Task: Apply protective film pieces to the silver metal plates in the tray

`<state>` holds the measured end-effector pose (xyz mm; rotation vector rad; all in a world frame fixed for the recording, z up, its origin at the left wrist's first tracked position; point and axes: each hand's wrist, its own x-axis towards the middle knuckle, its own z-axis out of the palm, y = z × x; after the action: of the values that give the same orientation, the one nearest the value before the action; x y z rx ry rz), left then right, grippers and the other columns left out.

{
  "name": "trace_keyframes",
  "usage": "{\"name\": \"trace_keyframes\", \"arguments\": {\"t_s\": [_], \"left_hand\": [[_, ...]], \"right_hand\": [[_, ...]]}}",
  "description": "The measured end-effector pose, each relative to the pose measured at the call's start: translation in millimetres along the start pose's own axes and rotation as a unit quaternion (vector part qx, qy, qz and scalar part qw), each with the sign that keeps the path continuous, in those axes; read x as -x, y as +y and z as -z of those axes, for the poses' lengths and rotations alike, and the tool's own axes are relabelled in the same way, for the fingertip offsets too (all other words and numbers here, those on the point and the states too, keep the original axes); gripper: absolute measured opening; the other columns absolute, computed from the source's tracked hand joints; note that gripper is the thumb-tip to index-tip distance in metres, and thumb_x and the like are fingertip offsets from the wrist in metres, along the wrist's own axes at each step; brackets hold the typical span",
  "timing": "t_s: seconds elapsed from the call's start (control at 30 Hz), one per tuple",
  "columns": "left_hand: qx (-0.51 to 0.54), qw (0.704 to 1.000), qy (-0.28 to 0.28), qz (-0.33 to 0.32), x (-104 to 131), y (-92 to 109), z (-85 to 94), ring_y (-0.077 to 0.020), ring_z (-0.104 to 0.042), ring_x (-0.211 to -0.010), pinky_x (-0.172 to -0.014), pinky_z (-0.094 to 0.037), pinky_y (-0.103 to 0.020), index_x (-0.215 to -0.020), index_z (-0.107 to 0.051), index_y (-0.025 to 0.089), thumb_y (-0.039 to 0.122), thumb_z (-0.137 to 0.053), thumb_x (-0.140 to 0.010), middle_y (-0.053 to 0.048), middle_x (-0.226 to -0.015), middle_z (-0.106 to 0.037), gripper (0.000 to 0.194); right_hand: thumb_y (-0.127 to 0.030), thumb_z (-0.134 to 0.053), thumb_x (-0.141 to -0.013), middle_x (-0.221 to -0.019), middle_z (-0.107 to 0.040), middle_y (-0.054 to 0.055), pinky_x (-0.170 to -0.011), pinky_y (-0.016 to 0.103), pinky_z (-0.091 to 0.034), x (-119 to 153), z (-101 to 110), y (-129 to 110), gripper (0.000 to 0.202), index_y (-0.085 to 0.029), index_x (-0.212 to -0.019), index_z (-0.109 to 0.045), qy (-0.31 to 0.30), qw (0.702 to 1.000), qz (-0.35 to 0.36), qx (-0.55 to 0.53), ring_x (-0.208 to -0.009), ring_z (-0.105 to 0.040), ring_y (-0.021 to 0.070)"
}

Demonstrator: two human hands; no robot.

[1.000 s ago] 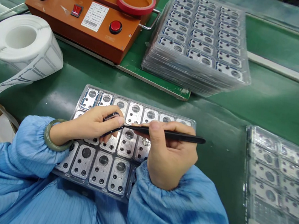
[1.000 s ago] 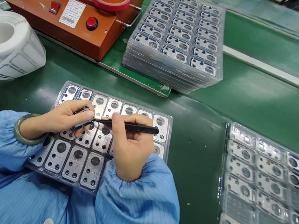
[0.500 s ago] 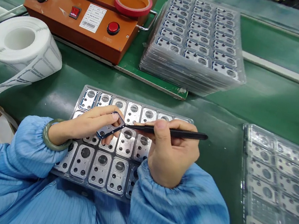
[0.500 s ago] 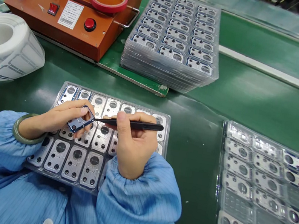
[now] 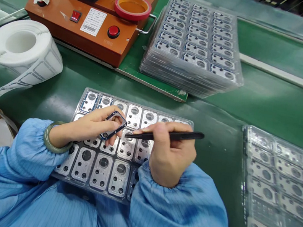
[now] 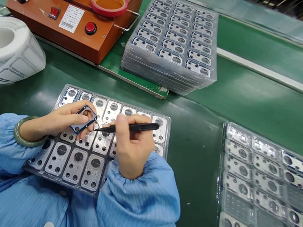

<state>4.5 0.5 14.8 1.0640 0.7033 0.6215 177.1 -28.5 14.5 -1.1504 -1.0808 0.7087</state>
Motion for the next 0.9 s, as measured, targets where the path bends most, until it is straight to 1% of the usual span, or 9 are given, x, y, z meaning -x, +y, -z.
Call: {"name": "trace_keyframes", "arguments": {"t_s": [0.1,0.2,0.33,0.4,0.47,0.57,0.67,0.77,0.9], "left_hand": [[-0.052,0.998,0.03,-0.004,0,1,-1.7,-0.0084,-0.058,-0.054,-0.051,-0.05,-0.022,-0.093,-0.047,0.018,0.02,-0.052,-0.085,0.002,-0.075,-0.058,0.01],[-0.089,0.994,0.058,-0.013,-1,1,-2.7,-0.0075,-0.057,-0.052,-0.051,-0.05,-0.021,-0.091,-0.046,0.018,0.019,-0.053,-0.084,0.003,-0.071,-0.058,0.01],[-0.092,0.992,0.085,-0.008,-3,1,-3.4,-0.006,-0.055,-0.047,-0.046,-0.047,-0.019,-0.089,-0.045,0.017,0.019,-0.054,-0.081,0.004,-0.068,-0.056,0.013],[-0.089,0.992,0.092,-0.004,-4,1,-3.9,-0.0053,-0.053,-0.044,-0.045,-0.046,-0.019,-0.089,-0.044,0.017,0.017,-0.056,-0.078,0.005,-0.067,-0.056,0.015],[-0.085,0.992,0.094,0.0,-4,1,-4.1,-0.0058,-0.054,-0.046,-0.046,-0.046,-0.019,-0.089,-0.044,0.017,0.016,-0.056,-0.077,0.005,-0.068,-0.055,0.017],[-0.07,0.994,0.084,-0.007,-3,0,-3.9,-0.0077,-0.058,-0.054,-0.05,-0.048,-0.02,-0.091,-0.044,0.017,0.015,-0.055,-0.078,0.003,-0.071,-0.055,0.017],[-0.053,0.997,0.049,-0.019,-2,-3,-3.6,-0.0088,-0.061,-0.06,-0.055,-0.05,-0.022,-0.099,-0.043,0.018,0.017,-0.052,-0.084,0.002,-0.075,-0.055,0.017],[-0.049,0.998,0.011,-0.036,-1,-5,-3.7,-0.009,-0.062,-0.063,-0.059,-0.052,-0.023,-0.108,-0.041,0.019,0.02,-0.051,-0.088,0.002,-0.08,-0.054,0.023],[-0.099,0.994,-0.014,-0.051,0,-5,-3.0,-0.0097,-0.062,-0.067,-0.066,-0.052,-0.025,-0.123,-0.036,0.02,0.022,-0.048,-0.092,0.002,-0.077,-0.055,0.033]], "right_hand": [[-0.032,-0.049,-0.093,-0.06,-0.058,-0.003,-0.058,0.034,-0.052,-6,3,-3,0.018,-0.022,-0.078,-0.052,0.093,0.994,0.048,0.043,-0.052,-0.06,0.016],[-0.036,-0.042,-0.095,-0.075,-0.061,0.004,-0.064,0.036,-0.049,-19,19,0,0.023,-0.019,-0.085,-0.053,0.154,0.964,0.09,0.2,-0.062,-0.06,0.0176],[-0.026,-0.044,-0.091,-0.092,-0.064,0.017,-0.077,0.045,-0.044,-37,57,16,0.018,-0.014,-0.092,-0.057,0.113,0.858,0.001,0.501,-0.09,-0.059,0.0299],[-0.024,-0.05,-0.086,-0.095,-0.062,0.022,-0.078,0.05,-0.042,-43,76,25,0.019,-0.011,-0.094,-0.061,0.066,0.8,-0.087,0.59,-0.095,-0.058,0.0363],[-0.031,-0.053,-0.085,-0.098,-0.061,0.026,-0.078,0.056,-0.04,-45,87,31,0.027,-0.01,-0.097,-0.063,0.055,0.767,-0.128,0.627,-0.098,-0.056,0.0413],[-0.036,-0.052,-0.086,-0.103,-0.061,0.023,-0.081,0.053,-0.041,-44,83,32,0.029,-0.013,-0.097,-0.065,0.045,0.814,-0.02,0.579,-0.102,-0.054,0.0378],[-0.033,-0.043,-0.093,-0.097,-0.066,0.013,-0.084,0.04,-0.044,-35,58,22,0.026,-0.017,-0.098,-0.063,-0.083,0.892,0.139,0.422,-0.095,-0.059,0.0252],[-0.025,-0.042,-0.095,-0.09,-0.067,0.007,-0.078,0.034,-0.044,-20,29,11,0.02,-0.018,-0.098,-0.061,-0.25,0.906,0.168,0.298,-0.086,-0.06,0.0195],[-0.02,-0.049,-0.091,-0.076,-0.062,0.003,-0.069,0.03,-0.044,-5,10,3,0.012,-0.019,-0.087,-0.06,-0.293,0.925,0.129,0.203,-0.073,-0.057,0.0161]]}}
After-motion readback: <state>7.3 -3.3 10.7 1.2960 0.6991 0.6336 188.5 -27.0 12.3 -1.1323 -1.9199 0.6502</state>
